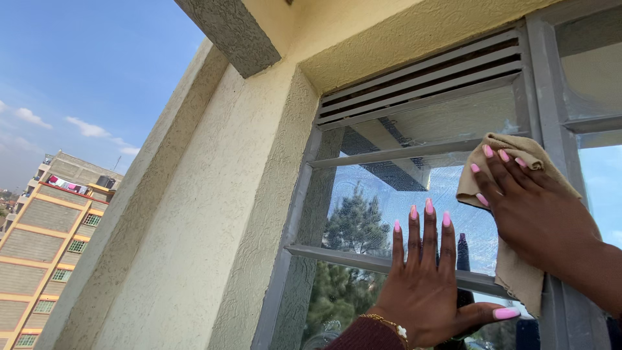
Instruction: The person wipes a window pane with a cloth, then rinses and wrings the cloth in a green basin of water, and resumes wiping the same window area. The person handles the cloth and basin while cleaning the window on a balcony.
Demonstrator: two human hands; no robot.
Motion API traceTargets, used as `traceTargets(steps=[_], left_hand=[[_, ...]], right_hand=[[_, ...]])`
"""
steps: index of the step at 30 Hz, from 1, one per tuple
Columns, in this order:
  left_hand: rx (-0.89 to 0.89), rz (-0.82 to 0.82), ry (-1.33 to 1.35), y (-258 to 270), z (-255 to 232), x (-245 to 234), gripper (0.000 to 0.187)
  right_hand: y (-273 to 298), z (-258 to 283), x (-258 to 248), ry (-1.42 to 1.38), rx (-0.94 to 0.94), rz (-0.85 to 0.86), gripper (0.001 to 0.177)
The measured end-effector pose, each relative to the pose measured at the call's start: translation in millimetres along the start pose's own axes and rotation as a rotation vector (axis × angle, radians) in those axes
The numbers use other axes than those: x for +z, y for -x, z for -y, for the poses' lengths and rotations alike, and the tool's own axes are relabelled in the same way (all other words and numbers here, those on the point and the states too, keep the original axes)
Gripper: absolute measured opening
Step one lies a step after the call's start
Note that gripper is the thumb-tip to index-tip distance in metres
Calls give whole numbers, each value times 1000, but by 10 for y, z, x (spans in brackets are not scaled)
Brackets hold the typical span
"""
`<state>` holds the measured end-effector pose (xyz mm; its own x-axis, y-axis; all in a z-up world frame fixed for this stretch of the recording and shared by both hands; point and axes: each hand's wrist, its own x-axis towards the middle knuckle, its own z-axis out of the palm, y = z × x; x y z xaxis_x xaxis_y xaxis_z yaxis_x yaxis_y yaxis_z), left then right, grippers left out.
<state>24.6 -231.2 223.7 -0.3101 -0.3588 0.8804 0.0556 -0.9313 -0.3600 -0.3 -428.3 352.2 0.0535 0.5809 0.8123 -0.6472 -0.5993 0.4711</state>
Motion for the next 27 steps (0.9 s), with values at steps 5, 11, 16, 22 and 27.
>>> traceTargets(steps=[5,11,16,22,27], left_hand=[[10,38,22,109,99,-100,143],[9,88,69,145,151,-93,147],[61,108,153,207,165,-73,146],[149,117,145,174,132,-92,142],[162,146,203,52,99,-74,141]], right_hand=[[-208,178,-161,-220,-97,41,75],[-54,505,-468,-661,-370,205,77],[223,607,-714,-569,-387,789,50],[561,668,-588,-309,-235,374,75],[333,418,-841,68,-211,319,75]])
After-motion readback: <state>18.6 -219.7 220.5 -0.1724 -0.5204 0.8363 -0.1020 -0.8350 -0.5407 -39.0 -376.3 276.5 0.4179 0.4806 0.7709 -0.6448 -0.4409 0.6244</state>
